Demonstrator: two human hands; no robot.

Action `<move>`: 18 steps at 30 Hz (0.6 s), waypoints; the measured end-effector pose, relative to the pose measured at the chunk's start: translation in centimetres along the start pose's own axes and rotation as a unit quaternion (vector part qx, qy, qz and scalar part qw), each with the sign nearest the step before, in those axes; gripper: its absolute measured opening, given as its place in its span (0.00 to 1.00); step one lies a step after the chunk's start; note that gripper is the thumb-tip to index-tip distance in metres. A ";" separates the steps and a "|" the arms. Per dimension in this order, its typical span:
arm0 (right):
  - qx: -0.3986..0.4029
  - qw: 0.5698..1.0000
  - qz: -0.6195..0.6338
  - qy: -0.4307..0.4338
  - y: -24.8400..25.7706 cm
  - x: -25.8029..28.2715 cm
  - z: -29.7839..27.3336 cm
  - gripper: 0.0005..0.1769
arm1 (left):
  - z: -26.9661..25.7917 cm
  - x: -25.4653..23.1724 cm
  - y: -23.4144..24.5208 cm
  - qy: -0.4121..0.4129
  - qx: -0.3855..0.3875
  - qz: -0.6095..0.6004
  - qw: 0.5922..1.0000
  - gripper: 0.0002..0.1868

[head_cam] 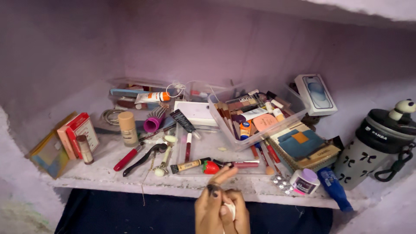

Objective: The person wipes various cosmetic items, including a palette, tubes, jars, and a lipstick, with a cloth while organizing them in and around a storage container.

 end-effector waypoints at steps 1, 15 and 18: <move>0.019 0.999 0.027 0.006 -0.1 -0.2 0.0 0.26 | 0.2 -0.3 -0.2 0.000 0.002 0.000 1.000 0.26; 0.017 0.941 -0.325 0.097 0.6 7.3 2.9 0.27 | 2.1 -5.9 2.4 -0.003 -0.063 -0.195 0.979 0.14; 0.042 0.938 -0.319 0.131 -0.7 9.4 2.7 0.28 | 1.1 -6.3 1.9 -0.014 -0.174 -0.196 0.965 0.13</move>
Point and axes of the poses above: each hand's wrist, its own z-axis towards the middle knuckle, its own y-axis out of the back of the hand, x = y × z, the point moved 5 cm from there along z, towards the middle knuckle, and after that the axes turned 7 degrees about z, right-handed, at the moved point
